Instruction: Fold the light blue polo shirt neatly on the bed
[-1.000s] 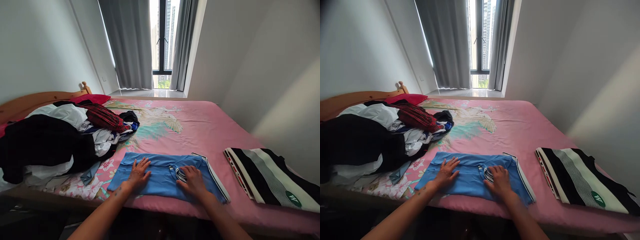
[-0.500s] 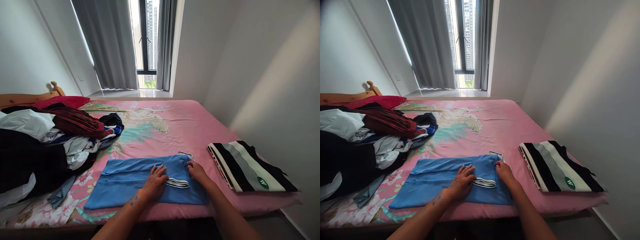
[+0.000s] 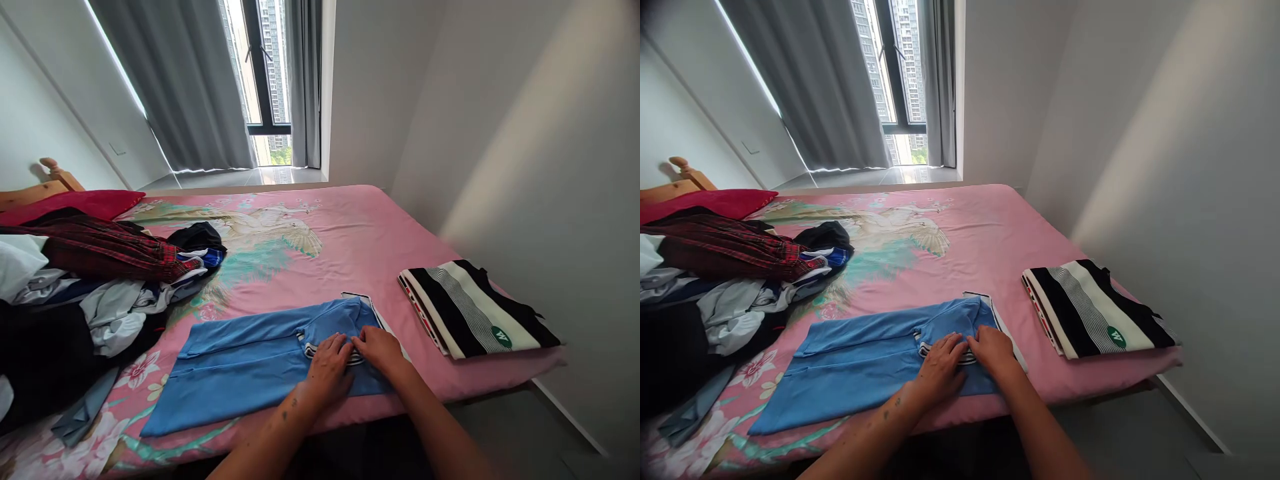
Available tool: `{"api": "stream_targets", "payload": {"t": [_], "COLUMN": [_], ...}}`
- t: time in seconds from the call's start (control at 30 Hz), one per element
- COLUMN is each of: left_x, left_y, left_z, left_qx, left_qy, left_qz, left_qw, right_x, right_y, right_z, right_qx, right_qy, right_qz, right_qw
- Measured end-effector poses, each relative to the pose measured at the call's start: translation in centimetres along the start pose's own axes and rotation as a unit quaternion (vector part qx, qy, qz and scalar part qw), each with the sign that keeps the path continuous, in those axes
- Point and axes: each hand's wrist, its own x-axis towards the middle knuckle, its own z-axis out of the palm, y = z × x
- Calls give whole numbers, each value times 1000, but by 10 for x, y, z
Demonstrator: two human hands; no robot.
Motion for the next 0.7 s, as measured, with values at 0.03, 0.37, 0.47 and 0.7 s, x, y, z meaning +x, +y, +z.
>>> {"api": "stream_targets", "payload": {"t": [0.03,0.37,0.47,0.7], "left_x": [1,12,15,29], "left_y": [1,1,0,-3], "left_z": [4,4,-2,-16], "left_qx": [-5,-143,-233,-433], "left_qy": [9,118,153,240], "left_qz": [-13,-98,-115,-208], "left_qw": [1000,978,954,843], "right_x": [-2,-8,-16,-22], "right_y": [0,7,10,-9], "right_z": [0,8,9,20], "right_qx": [0,425,353,93], "right_qy": [-5,-82,15,62], "right_qz": [-3,7,-25,-347], "right_qw": [1000,902,935,931]}}
